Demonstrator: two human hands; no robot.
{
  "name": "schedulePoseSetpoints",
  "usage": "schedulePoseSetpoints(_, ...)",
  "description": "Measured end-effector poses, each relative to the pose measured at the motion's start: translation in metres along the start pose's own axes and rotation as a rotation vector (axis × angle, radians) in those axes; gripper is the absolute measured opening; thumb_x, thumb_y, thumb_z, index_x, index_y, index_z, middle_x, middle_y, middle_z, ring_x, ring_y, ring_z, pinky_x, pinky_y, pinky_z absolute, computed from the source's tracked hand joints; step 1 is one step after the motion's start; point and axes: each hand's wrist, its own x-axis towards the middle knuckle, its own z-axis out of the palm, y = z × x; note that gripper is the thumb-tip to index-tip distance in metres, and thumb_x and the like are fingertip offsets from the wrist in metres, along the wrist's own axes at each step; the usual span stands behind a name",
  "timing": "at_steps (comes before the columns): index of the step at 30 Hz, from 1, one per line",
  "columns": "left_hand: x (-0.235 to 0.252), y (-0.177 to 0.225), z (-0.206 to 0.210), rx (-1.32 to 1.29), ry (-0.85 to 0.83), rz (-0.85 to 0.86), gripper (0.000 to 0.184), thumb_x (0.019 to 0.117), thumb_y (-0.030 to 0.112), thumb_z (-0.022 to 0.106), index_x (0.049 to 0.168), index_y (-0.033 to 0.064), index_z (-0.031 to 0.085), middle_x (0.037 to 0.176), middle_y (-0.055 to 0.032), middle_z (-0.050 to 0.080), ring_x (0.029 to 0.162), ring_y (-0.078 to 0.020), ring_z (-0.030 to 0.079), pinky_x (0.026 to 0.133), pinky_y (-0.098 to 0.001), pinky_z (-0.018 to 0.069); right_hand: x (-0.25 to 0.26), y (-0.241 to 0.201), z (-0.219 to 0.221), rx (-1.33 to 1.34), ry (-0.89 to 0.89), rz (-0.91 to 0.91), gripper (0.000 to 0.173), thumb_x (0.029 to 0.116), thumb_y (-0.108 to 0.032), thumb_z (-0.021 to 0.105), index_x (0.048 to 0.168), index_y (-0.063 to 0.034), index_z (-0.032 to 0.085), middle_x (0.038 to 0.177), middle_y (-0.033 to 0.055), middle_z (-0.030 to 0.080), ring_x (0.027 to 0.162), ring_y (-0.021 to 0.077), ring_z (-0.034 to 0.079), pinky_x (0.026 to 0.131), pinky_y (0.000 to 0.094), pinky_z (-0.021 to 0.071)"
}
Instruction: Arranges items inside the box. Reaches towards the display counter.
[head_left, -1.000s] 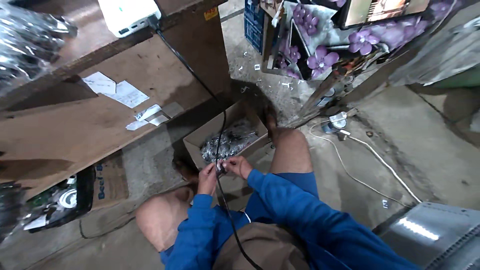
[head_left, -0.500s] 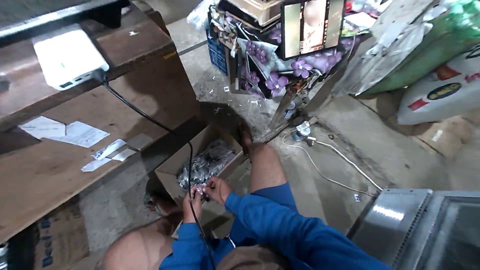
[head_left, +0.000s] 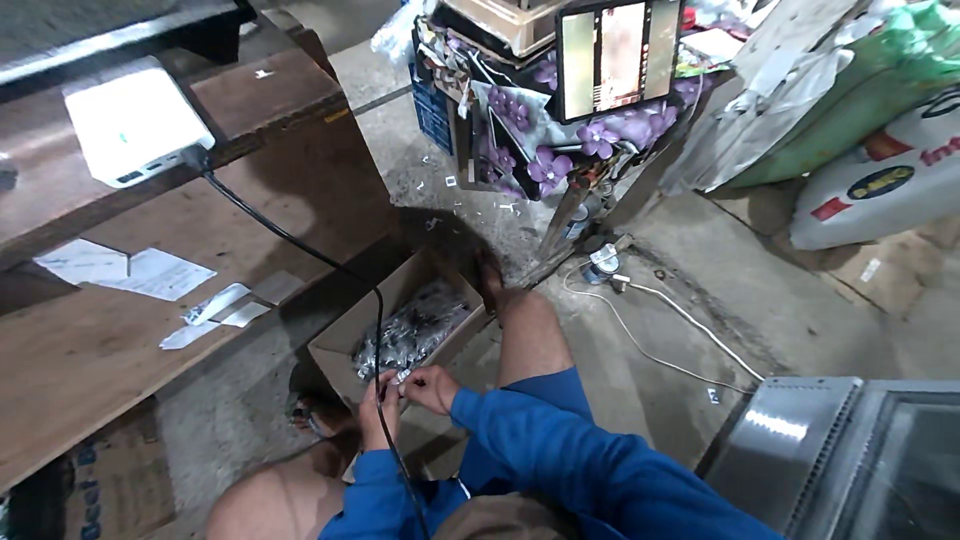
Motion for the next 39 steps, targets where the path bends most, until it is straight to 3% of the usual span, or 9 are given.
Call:
schedulePoseSetpoints(5,-0.0007,0.0019,-0.0033,-0.259,-0.019,-0.107,0.034,0.0929,0.002,0.066,0.126,0.0019,0.063,0.1,-0.0097,0.069,0.085,-0.0156,0.065,0.076,-0.0323,0.0566,0.0047,0.0012,-0.0025,-0.054,0.039,0.076,0.035,0.1038,-0.034,0.056,0.116,-0.0066,0.072,0.112,0.0143,0.072,0.106,0.0258,0.069,0.097,0.0508,0.0538)
schedulePoseSetpoints(8,-0.0007,0.0004,-0.003,-0.424,-0.034,-0.214,0.031,0.098,0.004,0.062,0.129,0.0038,0.062,0.097,-0.0111,0.068,0.076,-0.0168,0.064,0.064,-0.0315,0.0549,0.0052,0.0021,-0.0021,-0.143,0.031,0.074,0.032,0.1032,-0.032,0.055,0.115,-0.0067,0.072,0.113,0.0142,0.072,0.107,0.0267,0.069,0.098,0.0514,0.0538)
schedulePoseSetpoints(10,-0.0003,0.0013,-0.0025,-0.501,-0.031,-0.293,0.029,0.1011,0.007,0.059,0.13,0.0053,0.062,0.092,-0.0117,0.067,0.069,-0.017,0.062,0.057,-0.0305,0.0524,0.0048,0.002,-0.0004,-0.148,-0.007,0.081,0.032,0.1032,-0.029,0.057,0.125,-0.0076,0.068,0.118,0.0141,0.072,0.11,0.0267,0.069,0.1,0.0509,0.0541)
schedulePoseSetpoints(14,0.0007,-0.002,-0.0027,-0.506,-0.025,-0.34,0.025,0.1013,0.008,0.06,0.125,0.0035,0.065,0.097,-0.012,0.069,0.077,-0.0178,0.064,0.066,-0.0332,0.0562,0.0026,0.0002,0.0057,-0.035,-0.036,0.005,0.042,0.0995,-0.022,0.065,0.138,-0.0063,0.059,0.12,0.018,0.068,0.107,0.0277,0.069,0.098,0.0473,0.0555)
schedulePoseSetpoints(18,-0.0008,-0.0037,-0.0023,-0.451,-0.045,-0.296,0.023,0.1011,0.006,0.06,0.122,0.0011,0.068,0.106,-0.0125,0.071,0.086,-0.0184,0.068,0.076,-0.035,0.0586,0.0005,0.002,0.0069,-0.002,0.069,-0.038,0.042,0.0985,-0.039,0.067,0.127,-0.0083,0.068,0.124,0.0148,0.067,0.11,0.0224,0.068,0.1,0.0421,0.0552)
schedulePoseSetpoints(21,-0.002,-0.0051,-0.0011,-0.408,-0.056,-0.282,0.025,0.1007,0.005,0.058,0.122,-0.0015,0.068,0.111,-0.0134,0.071,0.095,-0.0191,0.068,0.083,-0.036,0.0579,0.003,0.0006,0.0035,0.002,0.126,-0.046,0.031,0.0995,-0.032,0.067,0.116,-0.006,0.072,0.123,0.0147,0.067,0.112,0.0228,0.066,0.102,0.0416,0.0536)
schedulePoseSetpoints(25,-0.0039,-0.0054,0.0006,-0.396,-0.059,-0.33,0.02,0.1015,0.006,0.059,0.118,-0.0018,0.069,0.101,-0.0127,0.071,0.081,-0.0175,0.066,0.071,-0.0326,0.0565,0.005,-0.0012,0.0013,0.007,0.132,-0.01,0.029,0.1009,-0.029,0.065,0.117,-0.0063,0.072,0.126,0.0142,0.066,0.114,0.0229,0.065,0.103,0.0416,0.0529)
schedulePoseSetpoints(32,-0.0068,-0.0048,0.0051,-0.352,-0.113,-0.376,0.021,0.1039,0.009,0.048,0.113,0.0014,0.066,0.091,-0.0108,0.067,0.073,-0.0182,0.062,0.064,-0.0349,0.054,0.0048,-0.0025,0.0017,0.018,0.122,0.009,0.03,0.1021,-0.03,0.062,0.119,-0.0055,0.07,0.128,0.0159,0.065,0.115,0.0244,0.065,0.103,0.0432,0.0527)
schedulePoseSetpoints(39,-0.0062,-0.0046,0.0004,-0.344,-0.139,-0.302,0.023,0.1005,0.003,0.051,0.116,0.0014,0.067,0.097,-0.0115,0.069,0.077,-0.0185,0.064,0.062,-0.0331,0.0541,0.002,-0.006,0.0003,0.054,0.127,0.02,0.03,0.1019,-0.029,0.062,0.118,-0.0049,0.069,0.122,0.0153,0.067,0.109,0.0238,0.067,0.098,0.044,0.0553)
